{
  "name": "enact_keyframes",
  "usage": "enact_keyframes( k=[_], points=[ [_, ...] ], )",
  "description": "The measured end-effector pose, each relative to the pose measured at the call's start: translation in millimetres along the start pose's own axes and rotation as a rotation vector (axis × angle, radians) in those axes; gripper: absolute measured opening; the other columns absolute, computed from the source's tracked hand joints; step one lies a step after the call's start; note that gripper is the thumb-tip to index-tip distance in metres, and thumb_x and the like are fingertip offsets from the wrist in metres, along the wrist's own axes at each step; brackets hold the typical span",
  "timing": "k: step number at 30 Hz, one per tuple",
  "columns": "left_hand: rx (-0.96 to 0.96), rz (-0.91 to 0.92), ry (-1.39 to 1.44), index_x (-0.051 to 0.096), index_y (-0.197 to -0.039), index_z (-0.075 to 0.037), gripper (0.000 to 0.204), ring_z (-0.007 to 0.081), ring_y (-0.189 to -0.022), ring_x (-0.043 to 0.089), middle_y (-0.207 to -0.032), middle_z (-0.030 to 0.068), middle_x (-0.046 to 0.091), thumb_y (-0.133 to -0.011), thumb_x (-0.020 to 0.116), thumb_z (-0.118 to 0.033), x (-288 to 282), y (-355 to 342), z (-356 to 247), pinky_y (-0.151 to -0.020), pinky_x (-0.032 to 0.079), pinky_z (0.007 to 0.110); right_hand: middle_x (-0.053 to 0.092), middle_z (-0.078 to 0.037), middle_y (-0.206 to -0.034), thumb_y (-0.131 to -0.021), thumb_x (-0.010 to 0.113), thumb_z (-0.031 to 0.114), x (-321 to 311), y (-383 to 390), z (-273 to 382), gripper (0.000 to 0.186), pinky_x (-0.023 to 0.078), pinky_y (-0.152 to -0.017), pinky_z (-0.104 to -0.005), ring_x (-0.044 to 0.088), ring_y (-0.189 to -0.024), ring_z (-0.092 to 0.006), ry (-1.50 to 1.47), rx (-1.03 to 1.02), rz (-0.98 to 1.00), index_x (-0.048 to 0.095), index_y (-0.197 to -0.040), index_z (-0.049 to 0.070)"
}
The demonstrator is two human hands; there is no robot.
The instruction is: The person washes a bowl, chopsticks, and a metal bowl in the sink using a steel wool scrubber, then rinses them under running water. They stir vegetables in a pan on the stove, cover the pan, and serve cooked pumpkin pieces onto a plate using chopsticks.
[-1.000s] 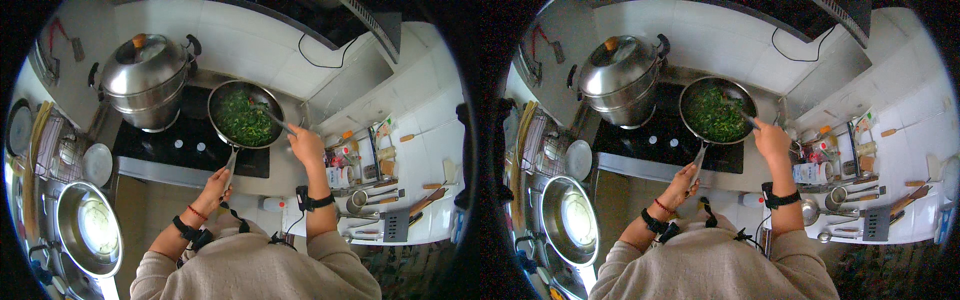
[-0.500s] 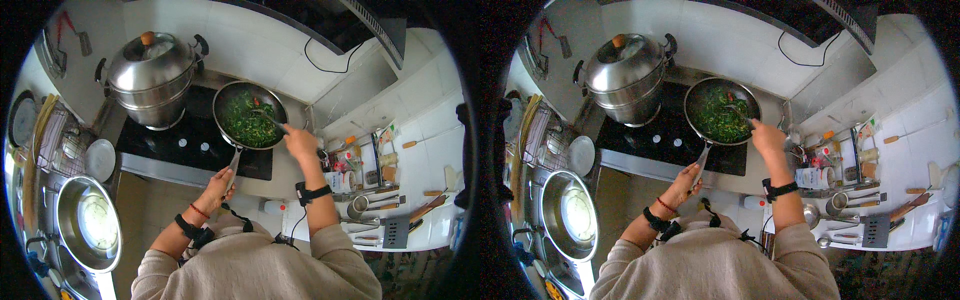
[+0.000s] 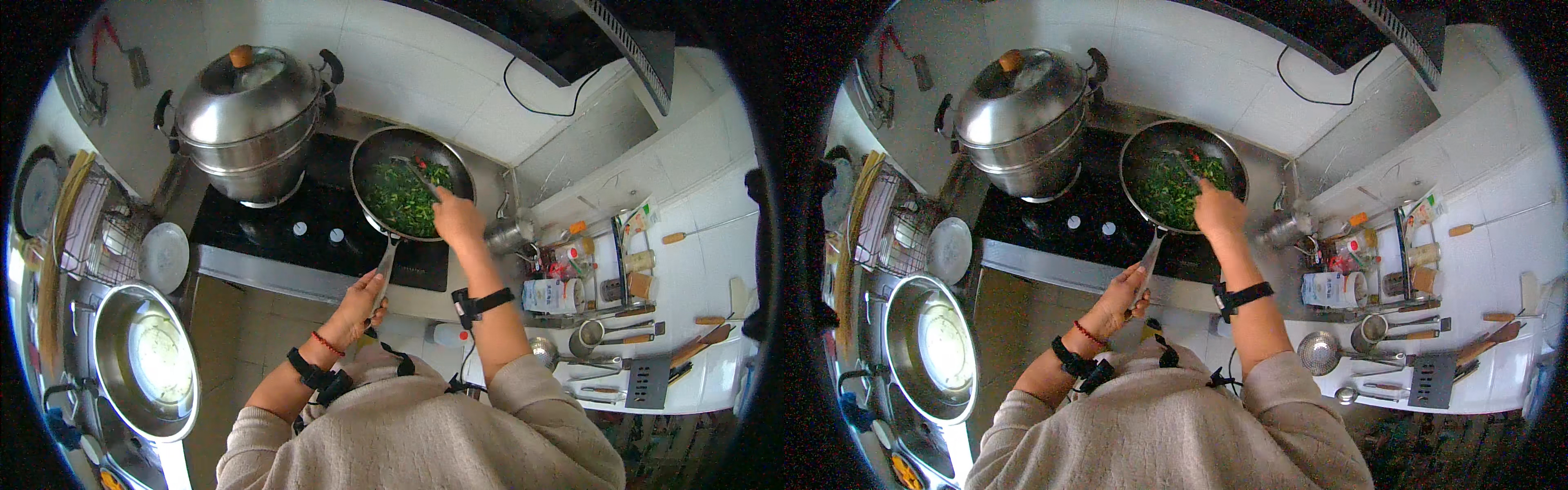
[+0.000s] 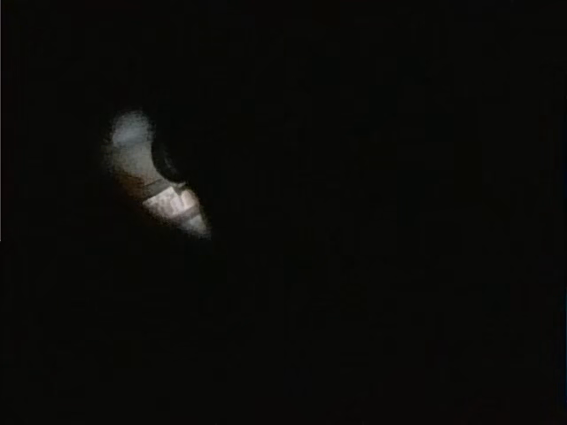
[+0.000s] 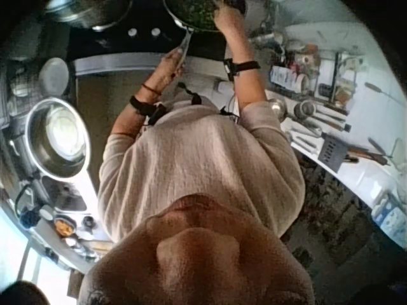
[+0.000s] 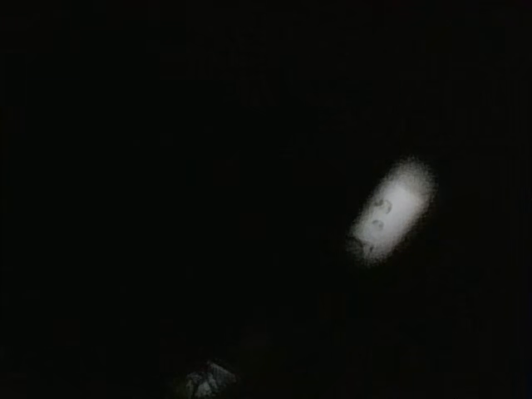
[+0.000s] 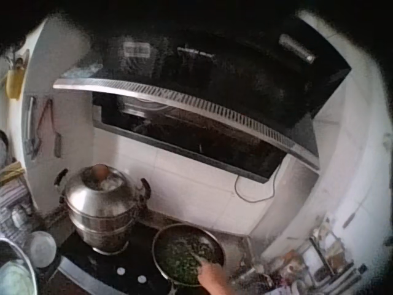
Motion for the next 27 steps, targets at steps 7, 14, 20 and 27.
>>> enact_keyframes(
  k=[7,14,20,27],
  points=[
    [-0.027,-0.031,0.015,0.040,-0.141,-0.023,0.046,0.0126,-0.050,0.044,-0.070,0.0042,0.052,-0.099,0.054,-0.036,-1,-4,3,-0.042,0.035,0.025,0.070,-0.018,-0.091,-0.092,0.056,0.030,-23,12,-76,0.039,0.052,-0.073,-0.0516,0.066,-0.087,-0.0387,0.109,-0.057,-0.104,0.057,-0.129,0.018],
    [-0.041,0.019,0.036,0.033,-0.146,-0.020,0.055,0.0139,-0.052,0.046,-0.073,0.0059,0.055,-0.098,0.056,-0.035,-1,-4,3,-0.042,0.034,0.025,0.070,-0.017,-0.089,-0.089,0.061,0.031,-47,65,-108,0.035,0.052,-0.070,-0.0500,0.067,-0.081,-0.0388,0.000,-0.049,-0.163,0.063,-0.123,0.021],
    [-0.069,-0.023,0.027,0.030,-0.147,-0.020,0.057,0.0148,-0.051,0.046,-0.074,0.0066,0.055,-0.098,0.056,-0.036,3,-1,4,-0.042,0.035,0.026,0.068,-0.018,-0.079,-0.088,0.062,0.030,-43,69,-71,0.033,0.052,-0.063,-0.0505,0.067,-0.073,-0.0379,0.168,-0.105,-0.127,0.064,-0.120,0.024],
    [-0.055,0.002,0.062,0.032,-0.146,-0.022,0.053,0.0141,-0.051,0.044,-0.070,0.0053,0.052,-0.099,0.053,-0.035,6,-4,8,-0.043,0.035,0.027,0.067,-0.018,-0.076,-0.088,0.062,0.029,-70,117,-40,0.037,0.052,-0.066,-0.0484,0.065,-0.072,-0.0387,0.055,-0.178,-0.019,0.063,-0.125,0.023]
  ],
)
Point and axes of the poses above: each hand's wrist, its own y-axis away from the middle knuckle, its own x-axis out of the palm, z = x × y, the point moved 5 cm from there along -y, towards the middle knuckle
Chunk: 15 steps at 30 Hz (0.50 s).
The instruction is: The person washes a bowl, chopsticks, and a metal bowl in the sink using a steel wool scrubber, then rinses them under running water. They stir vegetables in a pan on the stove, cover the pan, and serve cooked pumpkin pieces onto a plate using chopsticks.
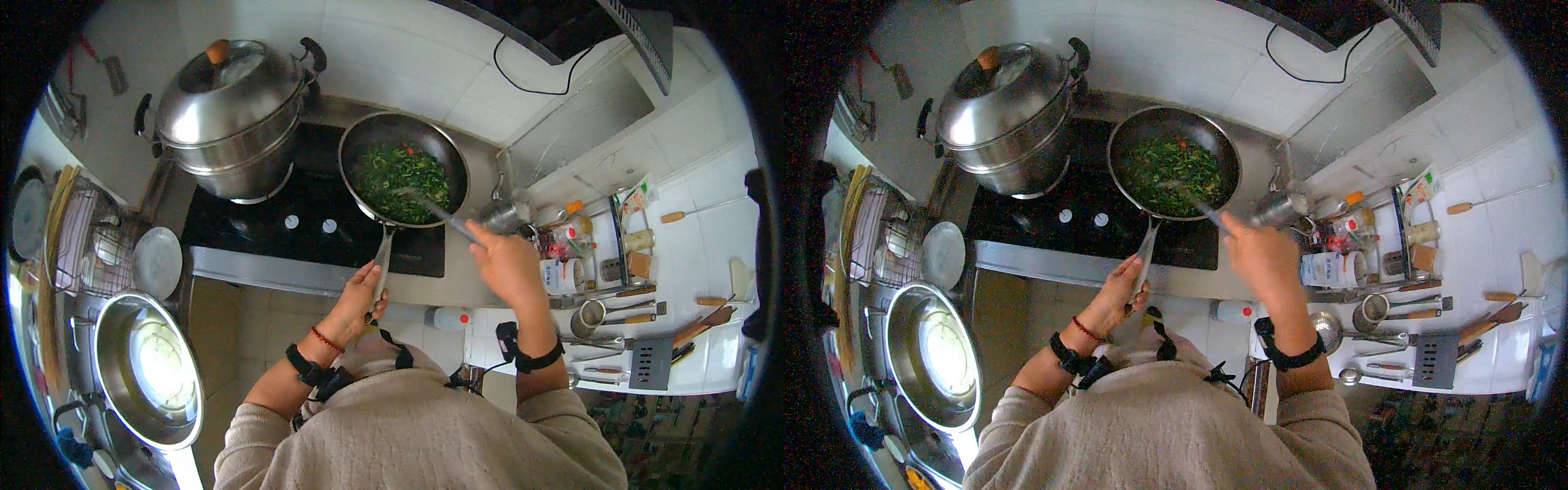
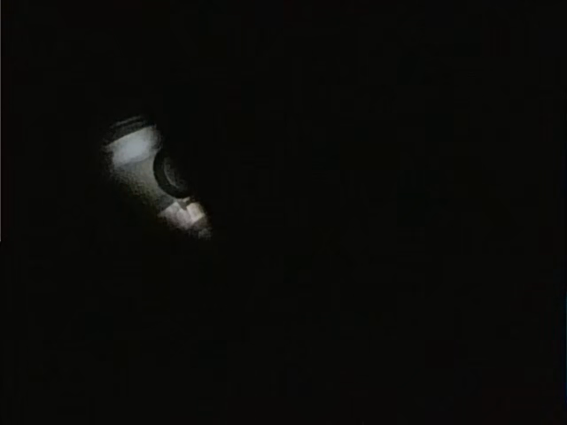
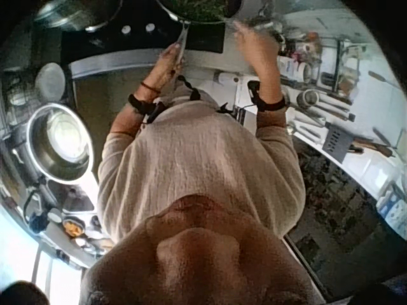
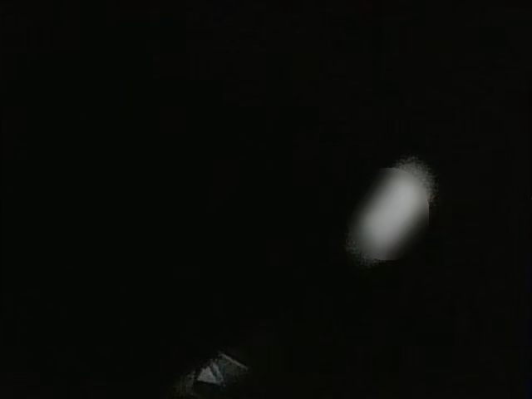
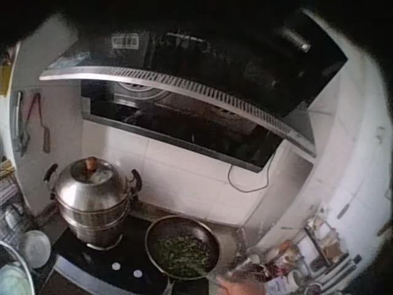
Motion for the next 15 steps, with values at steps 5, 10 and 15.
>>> enact_keyframes(
  k=[5,10,15],
  points=[
    [0.003,0.054,0.021,0.031,-0.144,-0.022,0.050,0.0149,-0.051,0.046,-0.069,0.0060,0.054,-0.100,0.053,-0.033,1,-2,2,-0.042,0.035,0.027,0.067,-0.018,-0.078,-0.088,0.062,0.029,9,-15,41,0.037,0.051,-0.065,-0.0490,0.065,-0.072,-0.0393,0.028,-0.009,0.036,0.063,-0.125,0.023],
    [-0.021,0.024,0.018,0.030,-0.144,-0.023,0.052,0.0145,-0.052,0.045,-0.071,0.0054,0.053,-0.100,0.053,-0.035,-1,-2,1,-0.042,0.035,0.027,0.068,-0.018,-0.079,-0.086,0.064,0.026,-32,3,5,0.034,0.052,-0.066,-0.0470,0.065,-0.072,-0.0384,-0.008,-0.002,0.000,0.066,-0.120,0.021],
    [-0.024,0.028,0.041,0.032,-0.143,-0.025,0.051,0.0142,-0.051,0.045,-0.072,0.0052,0.053,-0.099,0.054,-0.036,6,0,5,-0.042,0.036,0.026,0.067,-0.017,-0.077,-0.084,0.066,0.027,-29,0,14,0.034,0.051,-0.065,-0.0458,0.066,-0.072,-0.0362,0.093,-0.015,0.039,0.068,-0.118,0.021]
  ],
)
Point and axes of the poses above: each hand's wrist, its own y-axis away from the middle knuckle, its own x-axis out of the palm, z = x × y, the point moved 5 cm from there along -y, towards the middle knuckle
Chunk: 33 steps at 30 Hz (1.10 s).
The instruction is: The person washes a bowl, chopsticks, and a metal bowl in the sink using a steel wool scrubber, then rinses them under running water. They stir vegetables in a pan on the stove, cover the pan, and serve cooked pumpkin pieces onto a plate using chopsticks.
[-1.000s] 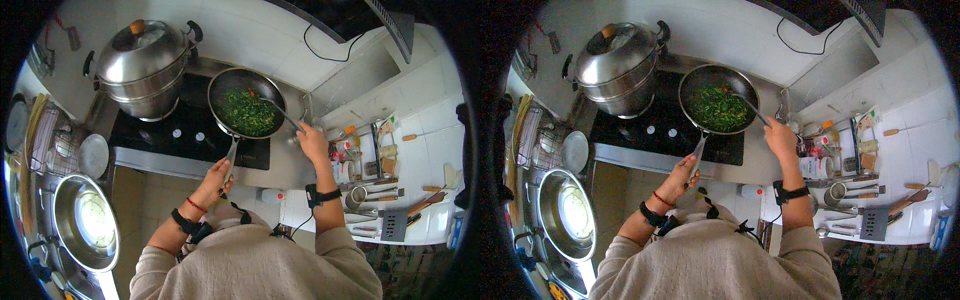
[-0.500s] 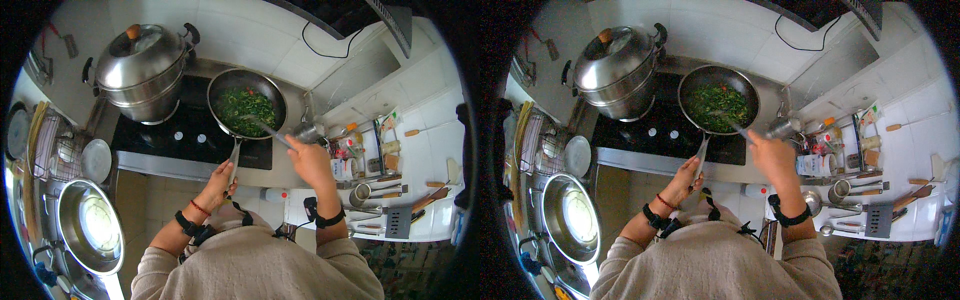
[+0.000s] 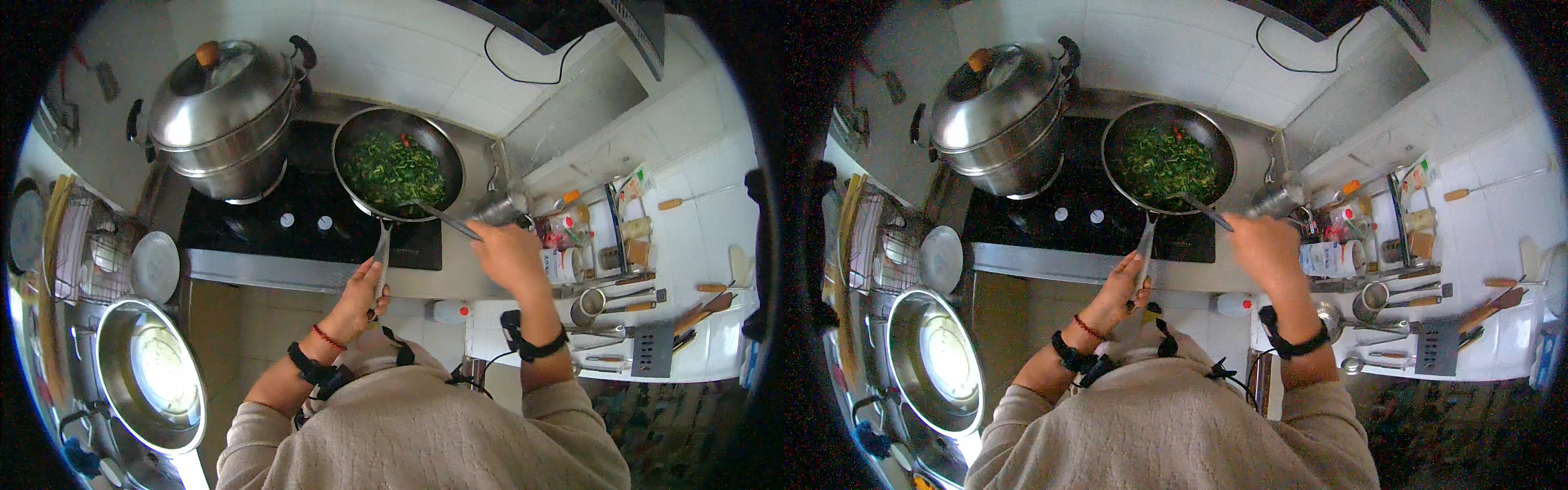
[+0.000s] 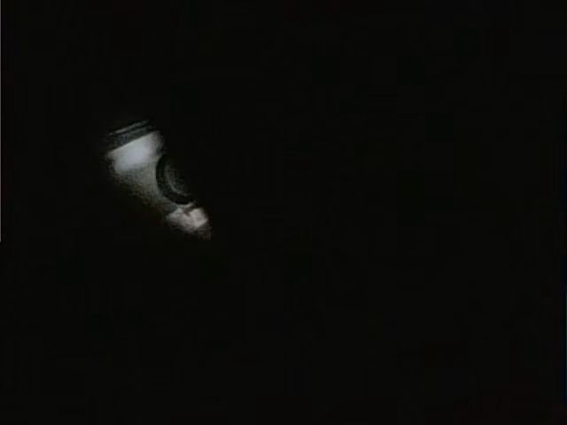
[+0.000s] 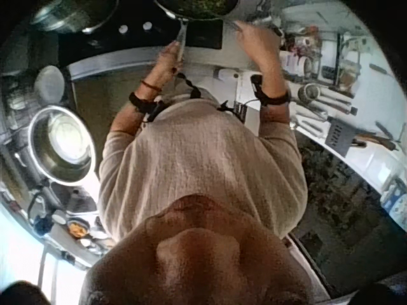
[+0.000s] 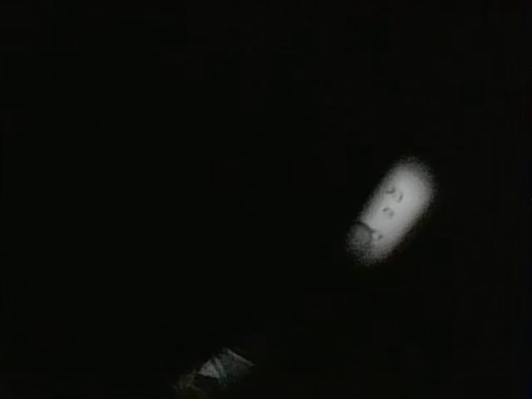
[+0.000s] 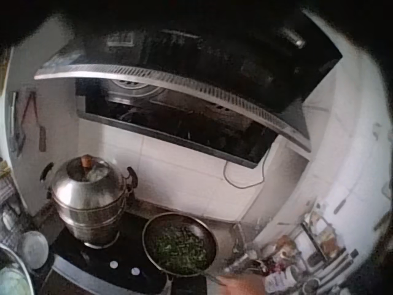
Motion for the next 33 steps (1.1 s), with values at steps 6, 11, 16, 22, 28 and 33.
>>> enact_keyframes(
  k=[6,11,16,22,28,33],
  points=[
    [-0.007,-0.007,0.022,0.038,-0.140,-0.025,0.045,0.0142,-0.050,0.044,-0.072,0.0051,0.053,-0.100,0.053,-0.036,3,3,3,-0.042,0.035,0.027,0.068,-0.016,-0.079,-0.084,0.068,0.027,-12,3,-35,0.034,0.052,-0.067,-0.0439,0.067,-0.076,-0.0343,-0.021,0.213,0.000,0.069,-0.117,0.021],
    [-0.020,0.012,0.038,0.037,-0.141,-0.024,0.046,0.0141,-0.051,0.044,-0.072,0.0051,0.052,-0.100,0.052,-0.036,5,0,8,-0.043,0.035,0.027,0.068,-0.016,-0.077,-0.083,0.068,0.026,-6,-9,-45,0.033,0.051,-0.065,-0.0430,0.067,-0.074,-0.0331,0.049,0.028,-0.084,0.070,-0.116,0.020],
    [0.035,0.035,-0.022,0.034,-0.141,-0.025,0.048,0.0135,-0.053,0.044,-0.076,0.0060,0.051,-0.100,0.052,-0.040,1,-3,10,-0.044,0.037,0.025,0.070,-0.015,-0.085,-0.086,0.065,0.027,-9,-1,-46,0.033,0.052,-0.071,-0.0466,0.067,-0.080,-0.0349,-0.073,0.195,-0.019,0.068,-0.118,0.023],
    [0.085,-0.026,-0.085,0.040,-0.137,-0.017,0.045,0.0132,-0.055,0.047,-0.079,0.0064,0.055,-0.101,0.046,-0.043,1,-7,7,-0.046,0.040,0.026,0.068,-0.019,-0.089,-0.089,0.061,0.030,53,-11,-72,0.035,0.051,-0.071,-0.0461,0.066,-0.081,-0.0382,-0.180,0.070,-0.046,0.065,-0.123,0.022],
    [0.284,-0.072,-0.293,0.029,-0.149,-0.005,0.074,0.0284,-0.111,0.055,-0.139,0.0158,0.045,-0.097,0.044,-0.056,-25,39,19,-0.098,0.047,0.043,0.054,-0.002,-0.067,-0.087,0.060,0.018,190,22,-154,0.012,0.041,-0.048,-0.0255,0.052,-0.057,-0.0109,-1.231,0.403,0.353,0.050,-0.086,0.011],
    [0.342,-0.303,-0.429,0.040,-0.142,-0.002,0.062,0.0196,-0.103,0.058,-0.122,0.0105,0.058,-0.098,0.053,-0.043,-114,151,73,-0.090,0.050,0.034,0.049,0.003,-0.067,-0.098,0.054,0.033,231,28,-179,0.019,0.032,-0.041,-0.0218,0.044,-0.051,-0.0066,-1.616,0.257,0.484,0.055,-0.096,0.015]
  ],
)
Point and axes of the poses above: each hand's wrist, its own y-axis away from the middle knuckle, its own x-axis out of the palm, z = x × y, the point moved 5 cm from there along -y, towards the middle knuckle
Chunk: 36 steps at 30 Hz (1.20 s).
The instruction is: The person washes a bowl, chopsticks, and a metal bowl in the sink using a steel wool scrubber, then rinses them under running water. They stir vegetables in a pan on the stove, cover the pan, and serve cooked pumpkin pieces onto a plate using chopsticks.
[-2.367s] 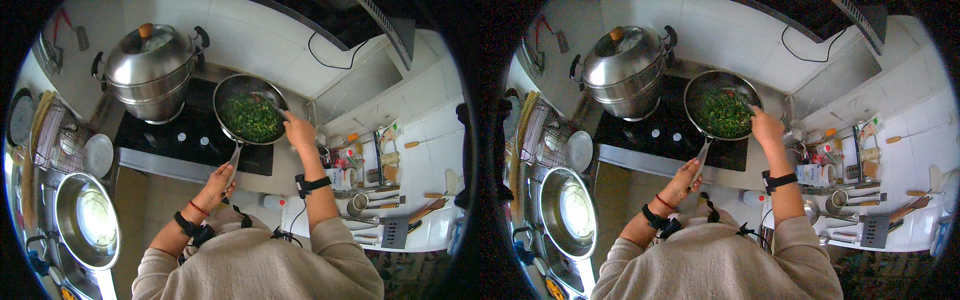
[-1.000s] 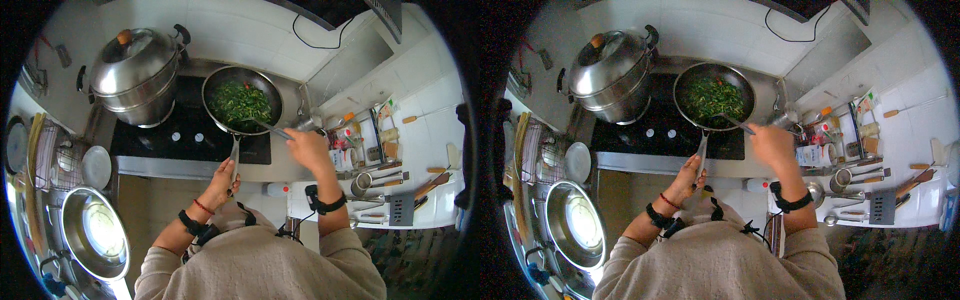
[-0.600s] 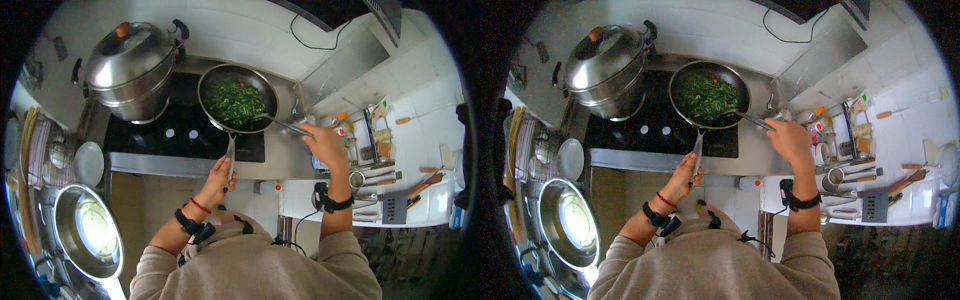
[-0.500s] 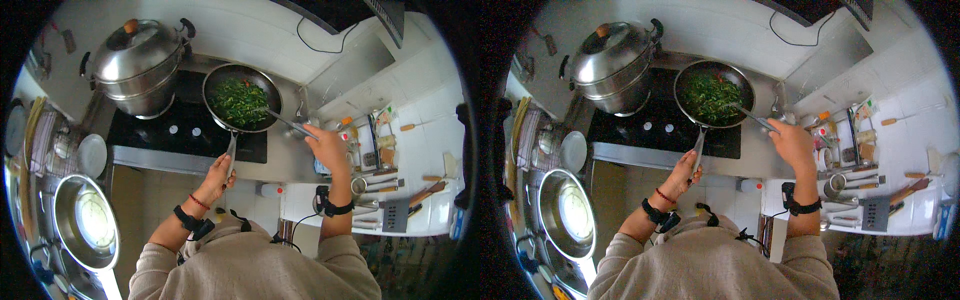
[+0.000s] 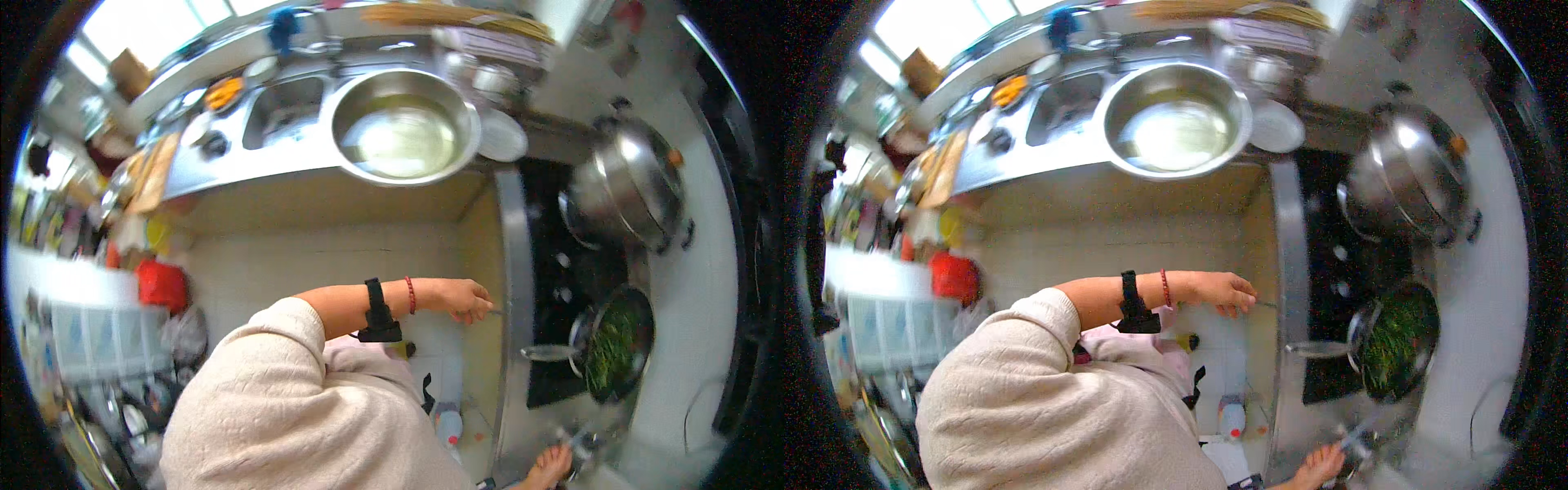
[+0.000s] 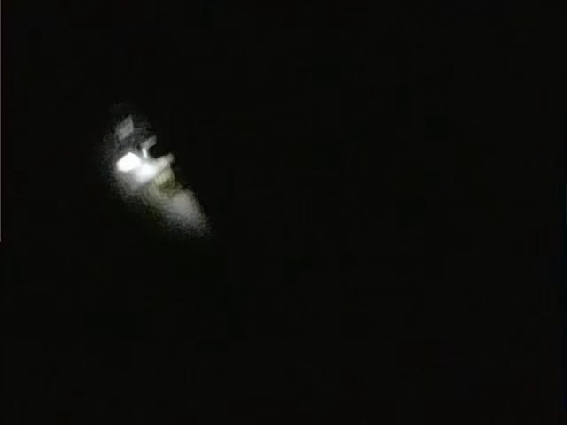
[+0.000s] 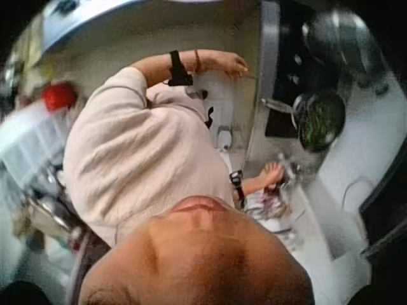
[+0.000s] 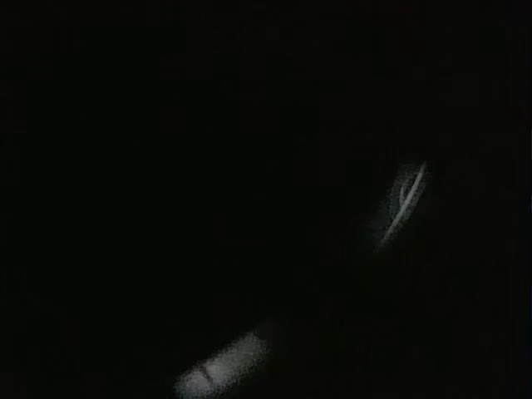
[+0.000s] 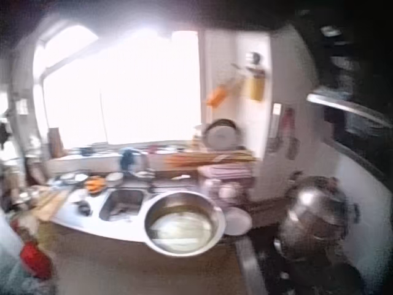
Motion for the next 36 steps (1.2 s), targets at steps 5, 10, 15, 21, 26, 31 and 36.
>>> enact_keyframes(
  k=[5,10,15,21,26,31,36],
  points=[
    [-0.003,-0.486,0.276,0.050,-0.134,-0.003,0.047,0.0171,-0.093,0.061,-0.113,0.0059,0.063,-0.099,0.054,-0.035,-108,137,75,-0.080,0.053,0.031,0.048,-0.003,-0.063,-0.098,0.055,0.026,9,-20,31,0.019,0.035,-0.040,-0.0262,0.043,-0.048,-0.0137,-0.097,-0.343,0.072,0.054,-0.097,0.007],
    [0.003,-0.832,0.429,0.050,-0.131,-0.003,0.044,0.0155,-0.086,0.064,-0.107,0.0048,0.065,-0.100,0.053,-0.034,-171,257,154,-0.074,0.055,0.030,0.039,-0.002,-0.060,-0.099,0.051,0.025,100,13,44,0.020,0.029,-0.040,-0.0269,0.034,-0.047,-0.0123,0.072,-0.536,-0.223,0.049,-0.093,0.007],
    [0.057,-1.004,0.648,0.050,-0.129,0.000,0.041,0.0121,-0.084,0.063,-0.107,0.0069,0.065,-0.099,0.054,-0.028,-223,358,217,-0.068,0.054,0.025,0.035,-0.001,-0.058,-0.100,0.048,0.025,262,61,56,0.020,0.025,-0.040,-0.0263,0.028,-0.046,-0.0112,0.329,-0.842,-0.243,0.048,-0.096,0.006],
    [0.374,-0.806,0.230,0.047,-0.137,-0.002,0.050,0.0190,-0.104,0.060,-0.124,0.0112,0.061,-0.100,0.052,-0.035,-298,448,205,-0.090,0.050,0.033,0.038,0.004,-0.055,-0.097,0.052,0.049,627,198,-66,0.037,0.025,-0.036,-0.0235,0.031,-0.040,-0.0060,-0.165,-0.235,0.889,0.052,-0.093,0.013],
    [0.912,-0.643,0.227,0.031,-0.150,-0.008,0.066,0.0219,-0.125,0.048,-0.141,0.0110,0.047,-0.098,0.052,-0.043,-361,545,163,-0.103,0.041,0.036,0.033,0.005,-0.044,-0.089,0.038,0.074,911,396,-211,0.064,0.026,-0.030,-0.0243,0.032,-0.032,-0.0079,-0.044,0.723,1.591,0.052,-0.077,0.012],
    [0.601,-1.406,0.284,0.054,-0.110,-0.003,0.026,0.0096,-0.076,0.057,-0.085,0.0021,0.061,-0.100,0.053,-0.026,-450,661,241,-0.070,0.048,0.027,0.060,-0.004,-0.070,-0.096,0.040,0.061,1052,492,-317,0.061,0.046,-0.045,-0.0277,0.057,-0.051,-0.0147,0.428,0.641,1.619,0.063,-0.089,0.006],
    [0.330,-1.767,0.424,0.054,-0.089,0.001,0.028,0.0221,-0.063,0.059,-0.069,0.0125,0.060,-0.098,0.053,-0.026,-521,737,381,-0.058,0.047,0.039,0.068,-0.008,-0.084,-0.097,0.058,0.024,1097,433,-337,0.027,0.052,-0.067,-0.0284,0.064,-0.075,-0.0142,0.924,-0.191,1.540,0.066,-0.102,-0.002]
  ],
)
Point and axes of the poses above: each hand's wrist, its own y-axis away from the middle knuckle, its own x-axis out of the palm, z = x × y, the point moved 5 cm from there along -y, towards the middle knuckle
